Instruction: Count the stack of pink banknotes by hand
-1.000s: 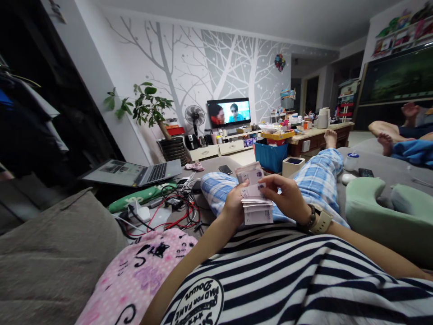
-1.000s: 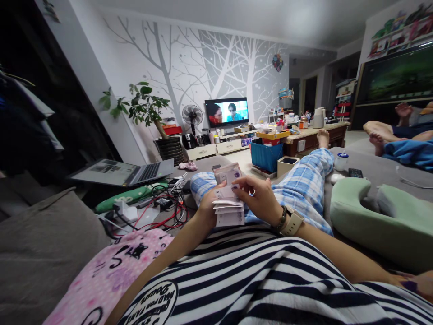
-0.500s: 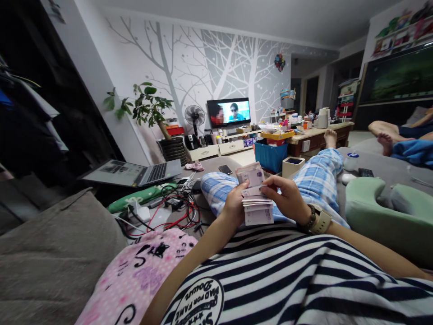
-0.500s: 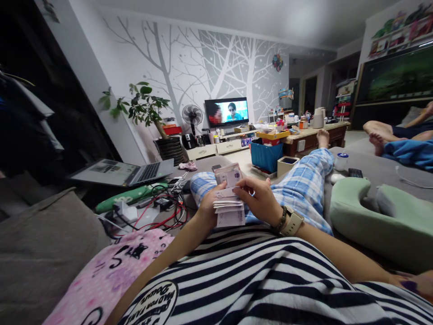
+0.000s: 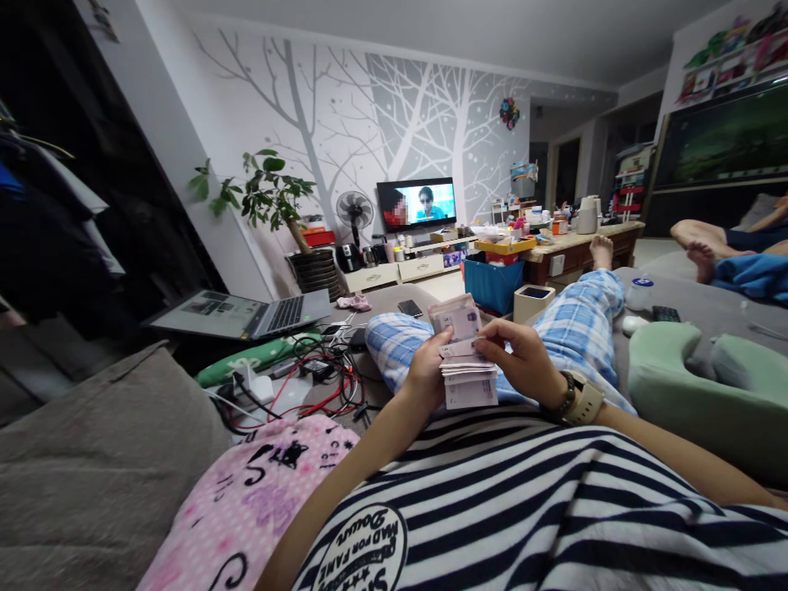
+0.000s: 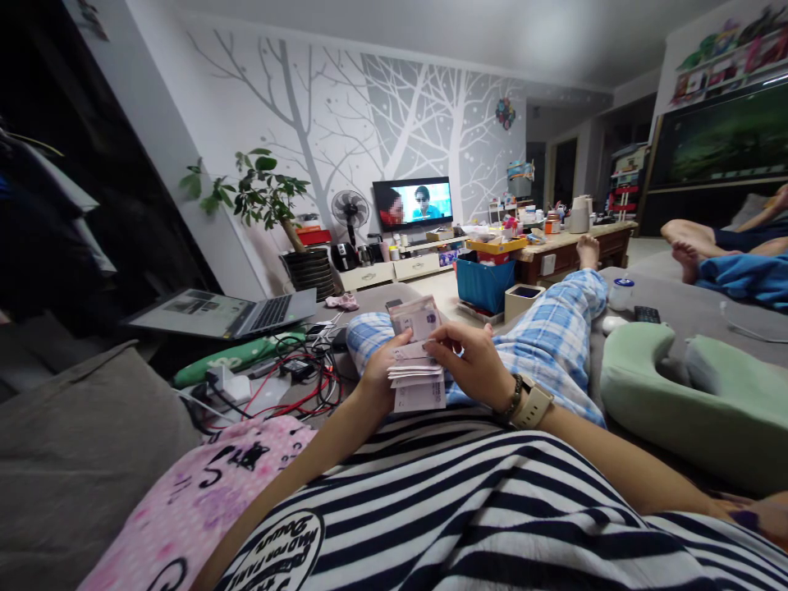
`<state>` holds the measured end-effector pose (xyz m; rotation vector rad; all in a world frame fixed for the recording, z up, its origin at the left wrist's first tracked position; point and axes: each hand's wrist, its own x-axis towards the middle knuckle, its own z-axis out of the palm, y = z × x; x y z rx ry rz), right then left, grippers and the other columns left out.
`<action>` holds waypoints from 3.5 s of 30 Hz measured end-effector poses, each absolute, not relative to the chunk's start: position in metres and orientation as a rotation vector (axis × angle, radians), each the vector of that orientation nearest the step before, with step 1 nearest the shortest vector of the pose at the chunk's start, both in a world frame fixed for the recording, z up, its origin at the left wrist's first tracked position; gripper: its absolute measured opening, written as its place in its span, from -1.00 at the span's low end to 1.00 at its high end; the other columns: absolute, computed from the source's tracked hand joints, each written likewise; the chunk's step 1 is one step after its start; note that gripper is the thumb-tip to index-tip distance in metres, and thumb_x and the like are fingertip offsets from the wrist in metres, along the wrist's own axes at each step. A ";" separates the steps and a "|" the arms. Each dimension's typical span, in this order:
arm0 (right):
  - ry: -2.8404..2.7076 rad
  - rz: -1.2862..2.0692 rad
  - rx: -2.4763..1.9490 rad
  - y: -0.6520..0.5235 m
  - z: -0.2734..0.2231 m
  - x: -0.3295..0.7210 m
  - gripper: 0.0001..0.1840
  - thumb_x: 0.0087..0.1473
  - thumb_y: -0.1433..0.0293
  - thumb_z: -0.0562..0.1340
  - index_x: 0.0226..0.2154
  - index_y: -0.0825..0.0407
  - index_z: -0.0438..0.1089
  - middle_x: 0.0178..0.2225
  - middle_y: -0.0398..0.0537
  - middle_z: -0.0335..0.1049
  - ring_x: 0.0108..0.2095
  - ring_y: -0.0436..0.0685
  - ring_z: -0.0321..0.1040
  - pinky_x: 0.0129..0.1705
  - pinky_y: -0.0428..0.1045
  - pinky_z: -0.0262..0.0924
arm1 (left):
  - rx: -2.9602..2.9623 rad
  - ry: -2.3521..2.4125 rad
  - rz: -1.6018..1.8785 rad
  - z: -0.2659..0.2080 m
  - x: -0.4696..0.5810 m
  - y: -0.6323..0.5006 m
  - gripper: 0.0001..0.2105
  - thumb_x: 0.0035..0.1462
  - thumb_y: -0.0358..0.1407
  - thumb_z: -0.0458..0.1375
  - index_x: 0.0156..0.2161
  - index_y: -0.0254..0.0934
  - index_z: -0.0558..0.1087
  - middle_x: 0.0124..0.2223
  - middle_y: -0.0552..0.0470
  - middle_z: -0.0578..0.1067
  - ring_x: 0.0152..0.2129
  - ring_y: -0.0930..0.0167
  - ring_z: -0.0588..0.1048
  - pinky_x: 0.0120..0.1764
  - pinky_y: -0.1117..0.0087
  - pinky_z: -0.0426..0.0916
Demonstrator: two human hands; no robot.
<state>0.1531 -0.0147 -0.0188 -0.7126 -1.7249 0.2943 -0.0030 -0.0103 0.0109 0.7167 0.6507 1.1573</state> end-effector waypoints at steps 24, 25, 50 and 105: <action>-1.879 0.353 -0.683 -0.021 -0.012 0.155 -0.51 0.22 -0.01 0.23 -0.49 0.04 0.43 -0.58 -0.15 0.36 -0.55 0.00 0.17 -0.46 -0.06 0.05 | 0.728 0.699 1.328 0.006 0.000 -0.003 -0.83 0.17 -0.49 0.12 -0.29 -0.40 0.59 -0.44 -0.08 0.63 -0.35 0.22 0.65 -0.18 0.23 0.55; -1.845 0.327 -0.723 -0.019 -0.012 0.154 -0.53 0.18 0.00 0.28 -0.50 0.03 0.41 -0.60 -0.17 0.32 -0.57 -0.01 0.14 -0.49 -0.06 0.02 | 0.738 0.713 1.327 0.006 -0.001 -0.004 -0.83 0.17 -0.49 0.12 -0.30 -0.39 0.58 -0.45 -0.07 0.63 -0.37 0.23 0.65 -0.20 0.25 0.54; -1.588 0.203 -0.924 -0.007 -0.014 0.154 -0.63 0.19 0.18 0.22 -0.57 -0.01 0.26 -0.63 -0.21 0.23 -0.57 0.01 0.13 -0.47 -0.04 0.01 | 0.686 0.635 1.223 0.007 0.000 -0.007 -0.74 0.27 -0.37 0.06 -0.11 -0.41 0.59 -0.35 -0.10 0.66 -0.31 0.22 0.65 -0.17 0.24 0.55; -1.724 0.364 -0.718 -0.012 -0.021 0.159 -0.51 0.30 0.01 0.13 -0.45 0.01 0.44 -0.53 -0.13 0.36 -0.46 0.06 0.23 -0.35 -0.02 0.13 | 0.660 0.608 1.221 0.004 -0.003 -0.001 -0.81 0.21 -0.38 0.15 -0.18 -0.44 0.58 -0.32 -0.15 0.66 -0.29 0.18 0.66 -0.14 0.21 0.56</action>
